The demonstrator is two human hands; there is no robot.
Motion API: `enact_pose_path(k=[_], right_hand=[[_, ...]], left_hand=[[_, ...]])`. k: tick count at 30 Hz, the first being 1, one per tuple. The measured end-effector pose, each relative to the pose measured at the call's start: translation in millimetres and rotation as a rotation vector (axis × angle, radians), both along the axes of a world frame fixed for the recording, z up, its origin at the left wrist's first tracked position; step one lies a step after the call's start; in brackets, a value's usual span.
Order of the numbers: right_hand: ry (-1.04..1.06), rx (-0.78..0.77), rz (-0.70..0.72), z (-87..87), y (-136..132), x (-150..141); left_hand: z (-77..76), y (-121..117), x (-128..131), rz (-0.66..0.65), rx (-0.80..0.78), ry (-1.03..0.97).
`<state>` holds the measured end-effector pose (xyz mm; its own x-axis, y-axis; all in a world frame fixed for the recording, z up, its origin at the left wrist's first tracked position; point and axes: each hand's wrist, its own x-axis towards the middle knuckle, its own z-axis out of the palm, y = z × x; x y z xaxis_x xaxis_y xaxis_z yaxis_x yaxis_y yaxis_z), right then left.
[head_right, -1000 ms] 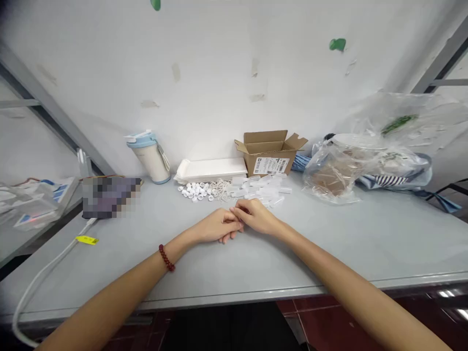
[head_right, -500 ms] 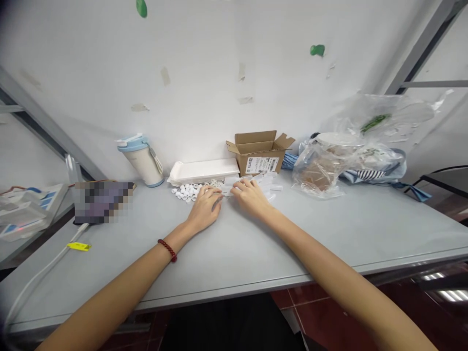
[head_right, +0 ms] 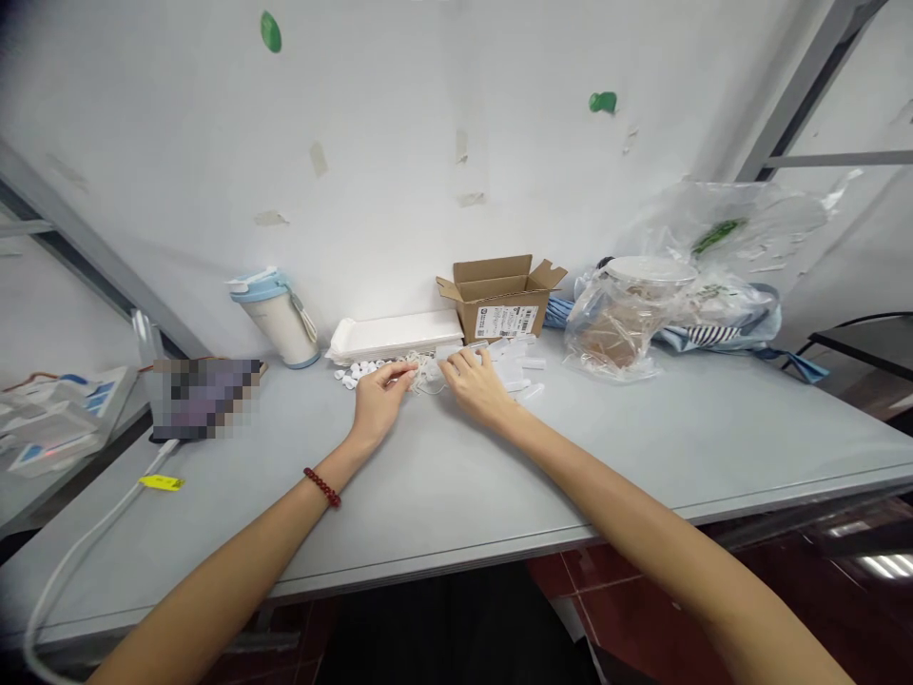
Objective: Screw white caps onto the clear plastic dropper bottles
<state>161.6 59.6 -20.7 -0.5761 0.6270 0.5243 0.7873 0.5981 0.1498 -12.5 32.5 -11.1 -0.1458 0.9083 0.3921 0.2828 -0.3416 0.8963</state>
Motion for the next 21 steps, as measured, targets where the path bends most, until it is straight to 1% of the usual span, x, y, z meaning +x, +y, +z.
enact_pose_path(k=[2,4,7,10,14,21], right_hand=[[0.141,-0.008,0.054,-0.5,-3.3,0.5],[0.261,-0.049,0.139,-2.1,-7.7,1.0],[0.373,-0.12,0.25,-6.3,-13.9,0.9],[0.466,-0.172,0.307,-10.5,-17.2,-1.0],[0.586,-0.214,0.327,-13.8,-20.0,-5.0],[0.68,-0.329,0.338,-12.3,-29.1,-9.4]], left_hand=[[1.2,-0.5,0.1,-0.002,-0.036,-0.131],[2.4,-0.8,-0.8,-0.005,-0.051,-0.227],[4.6,-2.3,-2.3,-0.012,-0.057,-0.286],[7.4,-6.4,-1.8,-0.03,-0.041,-0.223],[10.4,-12.2,0.1,-0.046,0.005,-0.085],[7.9,-11.3,-1.9,-0.028,0.042,-0.077]])
